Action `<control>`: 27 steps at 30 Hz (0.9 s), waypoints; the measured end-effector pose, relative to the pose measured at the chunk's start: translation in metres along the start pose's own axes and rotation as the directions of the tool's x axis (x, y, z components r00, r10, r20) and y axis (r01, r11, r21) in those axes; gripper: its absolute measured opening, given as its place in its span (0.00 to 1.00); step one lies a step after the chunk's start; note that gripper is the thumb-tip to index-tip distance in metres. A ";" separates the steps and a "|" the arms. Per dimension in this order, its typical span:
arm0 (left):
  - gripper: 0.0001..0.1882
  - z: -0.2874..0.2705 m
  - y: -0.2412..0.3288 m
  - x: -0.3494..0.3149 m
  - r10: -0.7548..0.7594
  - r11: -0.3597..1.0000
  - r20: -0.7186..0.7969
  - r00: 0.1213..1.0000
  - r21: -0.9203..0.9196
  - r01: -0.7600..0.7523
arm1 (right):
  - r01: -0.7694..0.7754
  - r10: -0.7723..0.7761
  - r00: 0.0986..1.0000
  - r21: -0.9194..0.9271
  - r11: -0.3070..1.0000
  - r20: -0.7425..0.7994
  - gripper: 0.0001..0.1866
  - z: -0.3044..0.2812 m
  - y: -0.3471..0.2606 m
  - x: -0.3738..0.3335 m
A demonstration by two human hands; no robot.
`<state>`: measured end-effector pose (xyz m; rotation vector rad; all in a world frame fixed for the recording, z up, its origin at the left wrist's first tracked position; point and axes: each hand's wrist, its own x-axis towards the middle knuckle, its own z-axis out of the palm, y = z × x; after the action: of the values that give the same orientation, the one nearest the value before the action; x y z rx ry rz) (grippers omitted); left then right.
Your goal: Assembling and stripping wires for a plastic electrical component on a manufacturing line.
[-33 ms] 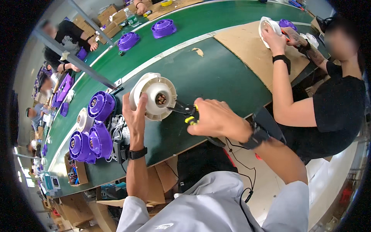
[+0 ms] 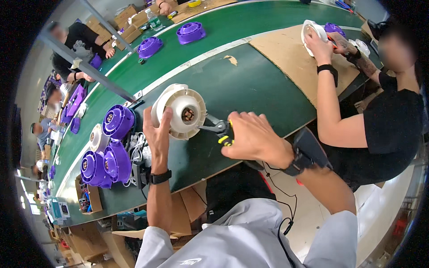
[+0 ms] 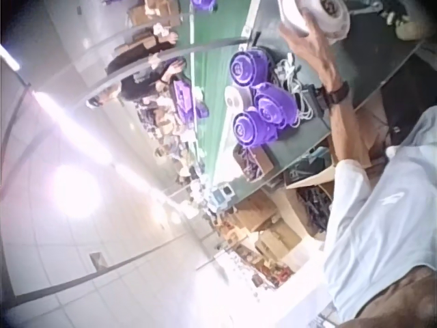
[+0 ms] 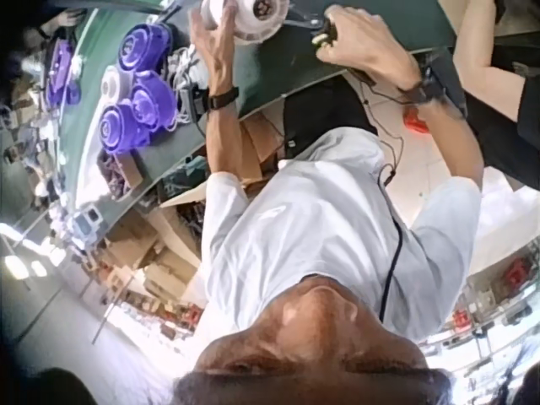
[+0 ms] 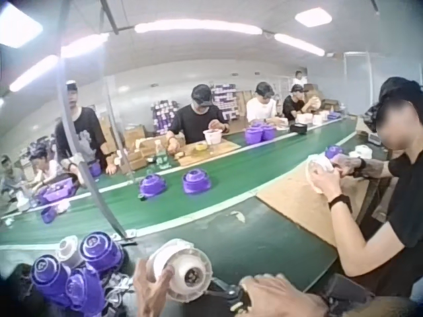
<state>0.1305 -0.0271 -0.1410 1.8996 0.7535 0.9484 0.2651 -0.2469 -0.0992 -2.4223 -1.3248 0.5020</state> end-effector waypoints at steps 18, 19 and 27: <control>0.29 -0.012 0.005 -0.001 -0.101 0.983 0.154 0.983 -0.134 0.122 | 0.238 0.047 0.792 0.379 0.894 -0.609 0.37 0.074 0.052 0.038; 0.29 -0.012 0.004 -0.001 -0.092 0.985 0.154 0.984 -0.129 0.113 | 0.245 -0.005 0.832 0.359 0.900 -0.555 0.38 0.070 0.053 0.036; 0.29 -0.005 -0.006 -0.001 -0.066 0.962 0.082 0.994 -0.260 0.085 | 0.229 -0.147 0.902 0.162 0.960 -0.406 0.39 0.063 0.051 0.022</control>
<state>0.1249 -0.0227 -0.1444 1.6524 0.6192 0.8801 0.2848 -0.2463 -0.1805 -2.0574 -1.2435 0.0862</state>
